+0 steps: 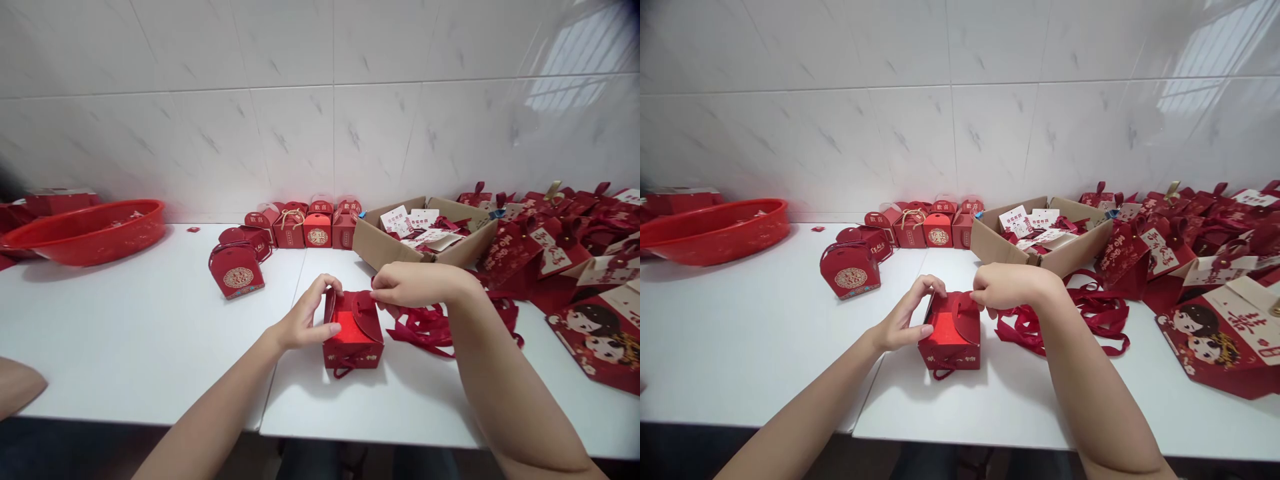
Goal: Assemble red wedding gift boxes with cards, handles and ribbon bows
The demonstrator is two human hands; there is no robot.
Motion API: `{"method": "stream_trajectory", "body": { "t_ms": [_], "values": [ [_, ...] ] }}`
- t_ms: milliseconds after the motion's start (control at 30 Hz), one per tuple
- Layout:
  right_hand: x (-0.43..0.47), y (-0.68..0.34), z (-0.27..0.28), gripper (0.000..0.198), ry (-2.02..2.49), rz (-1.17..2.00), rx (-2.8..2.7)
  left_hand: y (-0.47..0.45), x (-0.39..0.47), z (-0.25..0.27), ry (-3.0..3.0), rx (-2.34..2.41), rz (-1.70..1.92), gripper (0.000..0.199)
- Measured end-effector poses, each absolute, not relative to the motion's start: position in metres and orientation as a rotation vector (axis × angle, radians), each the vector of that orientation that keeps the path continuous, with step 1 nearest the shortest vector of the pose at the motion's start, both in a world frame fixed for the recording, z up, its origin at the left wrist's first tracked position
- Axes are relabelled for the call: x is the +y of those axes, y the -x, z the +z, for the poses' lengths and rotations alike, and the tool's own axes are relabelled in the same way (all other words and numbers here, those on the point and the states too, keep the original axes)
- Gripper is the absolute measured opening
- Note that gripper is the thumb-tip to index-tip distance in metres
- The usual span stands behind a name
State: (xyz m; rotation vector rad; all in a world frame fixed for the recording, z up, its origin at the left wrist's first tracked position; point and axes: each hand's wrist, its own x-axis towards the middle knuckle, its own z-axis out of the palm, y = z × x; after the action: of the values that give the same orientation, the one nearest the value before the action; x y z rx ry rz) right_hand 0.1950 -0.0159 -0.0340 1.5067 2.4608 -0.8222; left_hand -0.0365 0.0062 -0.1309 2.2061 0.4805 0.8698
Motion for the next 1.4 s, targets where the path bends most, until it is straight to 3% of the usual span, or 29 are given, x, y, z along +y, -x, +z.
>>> {"method": "stream_trajectory", "body": {
  "t_ms": [133, 400, 767, 1167, 1400],
  "values": [
    [-0.014, -0.202, -0.031, 0.017, -1.506, -0.795, 2.504, 0.037, 0.007, -0.13, -2.241, 0.519, 0.85, 0.039],
    [-0.018, -0.193, -0.033, 0.038, -1.407, -0.894, 2.481, 0.035, 0.007, -0.13, -2.206, 0.446, 0.88, 0.044],
    [-0.019, -0.182, -0.032, 0.025, -1.604, -0.847, 2.339, 0.034, 0.007, -0.13, -2.231, 0.403, 0.915, 0.036],
    [-0.014, -0.174, -0.042, 0.027, -1.454, -0.923, 2.385, 0.035, 0.009, -0.134, -2.22, 0.41, 0.897, 0.034],
    [-0.012, -0.176, -0.046, 0.024, -1.53, -0.695, 2.492, 0.035, 0.007, -0.133, -2.195, 0.398, 0.897, 0.033]
  ]
}}
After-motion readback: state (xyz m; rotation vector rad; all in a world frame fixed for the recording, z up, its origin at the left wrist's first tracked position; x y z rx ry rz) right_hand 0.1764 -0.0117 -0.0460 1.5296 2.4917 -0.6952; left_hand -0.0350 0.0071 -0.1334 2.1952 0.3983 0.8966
